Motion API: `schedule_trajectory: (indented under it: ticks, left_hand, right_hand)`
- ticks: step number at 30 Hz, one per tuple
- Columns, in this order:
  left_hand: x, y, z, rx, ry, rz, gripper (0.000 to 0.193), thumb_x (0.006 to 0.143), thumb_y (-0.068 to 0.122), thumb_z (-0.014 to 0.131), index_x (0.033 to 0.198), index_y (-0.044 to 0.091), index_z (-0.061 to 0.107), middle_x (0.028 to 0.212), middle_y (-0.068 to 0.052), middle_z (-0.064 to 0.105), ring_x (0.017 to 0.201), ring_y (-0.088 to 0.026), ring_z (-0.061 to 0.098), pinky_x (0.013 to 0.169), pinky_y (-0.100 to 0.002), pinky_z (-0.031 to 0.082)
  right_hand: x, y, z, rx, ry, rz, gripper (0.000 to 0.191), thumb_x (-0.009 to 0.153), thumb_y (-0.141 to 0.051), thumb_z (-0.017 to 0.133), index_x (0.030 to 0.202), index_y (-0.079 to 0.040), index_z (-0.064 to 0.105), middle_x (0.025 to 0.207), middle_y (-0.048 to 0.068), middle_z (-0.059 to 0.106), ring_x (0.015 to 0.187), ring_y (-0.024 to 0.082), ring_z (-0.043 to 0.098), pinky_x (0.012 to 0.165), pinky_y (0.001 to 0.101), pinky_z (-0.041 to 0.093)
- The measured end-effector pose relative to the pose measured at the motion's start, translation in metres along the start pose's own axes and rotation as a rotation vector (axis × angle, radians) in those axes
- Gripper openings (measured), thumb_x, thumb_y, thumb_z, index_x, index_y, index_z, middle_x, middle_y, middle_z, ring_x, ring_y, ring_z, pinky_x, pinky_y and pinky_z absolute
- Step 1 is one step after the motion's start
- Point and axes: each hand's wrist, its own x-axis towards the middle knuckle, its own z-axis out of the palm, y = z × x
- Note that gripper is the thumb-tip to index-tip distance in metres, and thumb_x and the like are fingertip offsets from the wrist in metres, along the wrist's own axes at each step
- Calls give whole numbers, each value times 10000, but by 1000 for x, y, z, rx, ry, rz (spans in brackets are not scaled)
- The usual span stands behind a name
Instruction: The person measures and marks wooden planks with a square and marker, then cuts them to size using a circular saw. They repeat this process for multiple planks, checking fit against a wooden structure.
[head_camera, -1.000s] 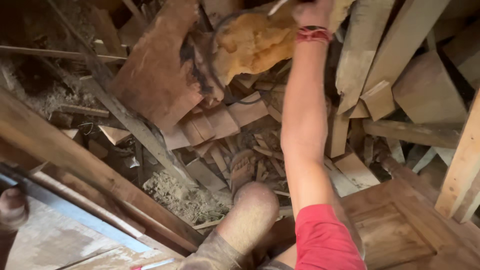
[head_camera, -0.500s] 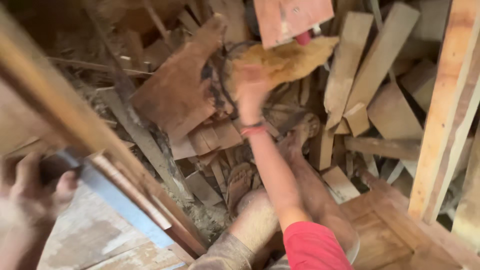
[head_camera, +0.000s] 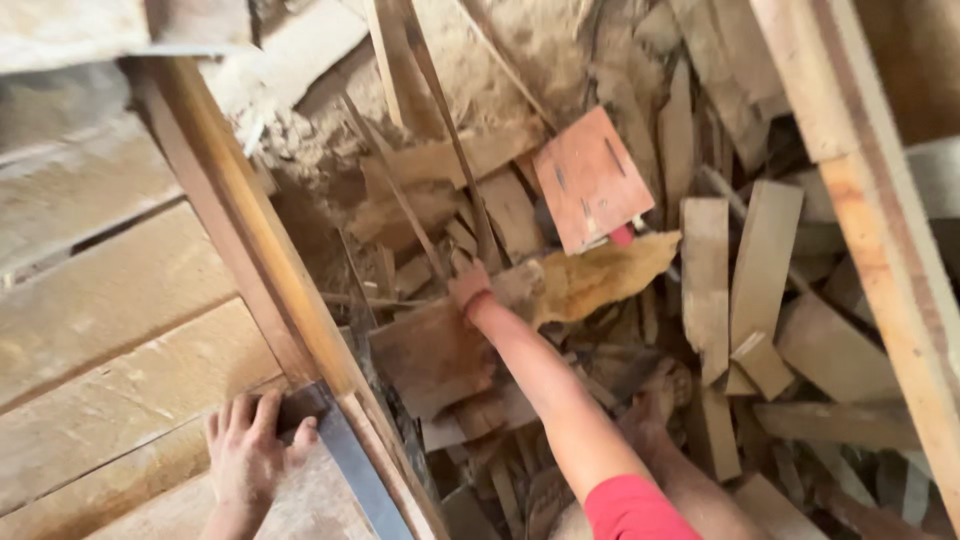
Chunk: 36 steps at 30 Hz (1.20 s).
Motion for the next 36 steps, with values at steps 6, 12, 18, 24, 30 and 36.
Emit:
schedule_trajectory:
  ticks: [6, 12, 18, 24, 30, 36]
  left_hand:
    - [-12, -8, 3, -12, -16, -29, 541, 741, 469, 761, 1142, 112, 696, 1063, -101, 647, 1069, -320, 611, 976, -470, 446]
    - [-26, -30, 30, 85, -34, -11, 586, 723, 569, 762, 1167, 191, 703, 1123, -92, 649, 1059, -302, 615, 935, -473, 470]
    - [-21, -20, 22, 71, 51, 39, 569, 811, 609, 716, 1177, 173, 710, 1063, -82, 662, 1052, -290, 621, 943, -459, 470]
    - [-11, 0, -6, -230, 126, -6, 536, 840, 507, 770, 1212, 123, 722, 1219, -197, 662, 1106, -413, 616, 900, -513, 533]
    - [-4, -5, -21, -175, 29, -67, 632, 766, 541, 770, 1204, 90, 708, 1173, -235, 647, 1140, -441, 570, 1001, -545, 449]
    - [-11, -14, -32, -208, 59, -59, 597, 767, 552, 744, 1130, 81, 702, 1129, -193, 650, 1154, -377, 571, 1021, -513, 420]
  right_hand:
    - [-30, -14, -1, -107, 27, -76, 447, 794, -360, 751, 1197, -171, 716, 1294, 101, 653, 1319, 308, 481, 1064, 484, 333]
    - [-95, -2, 25, 182, -46, -193, 594, 767, -211, 763, 1330, -134, 592, 1006, 144, 737, 1004, 339, 680, 822, 469, 527]
    - [-156, -11, 48, 258, 238, -217, 400, 672, -150, 747, 1071, -183, 742, 957, 79, 746, 985, 319, 694, 866, 486, 525]
    - [-195, -6, 40, 368, 686, -86, 321, 618, -114, 715, 935, -102, 761, 897, 152, 728, 868, 380, 684, 748, 504, 530]
    - [-248, 2, -17, 446, 956, -72, 590, 562, -188, 940, 1098, -94, 713, 904, 147, 729, 857, 385, 699, 753, 466, 561]
    - [-324, 11, -39, 1029, 1097, 116, 547, 741, -216, 948, 1154, 21, 681, 1040, 84, 732, 880, 213, 644, 814, 364, 548]
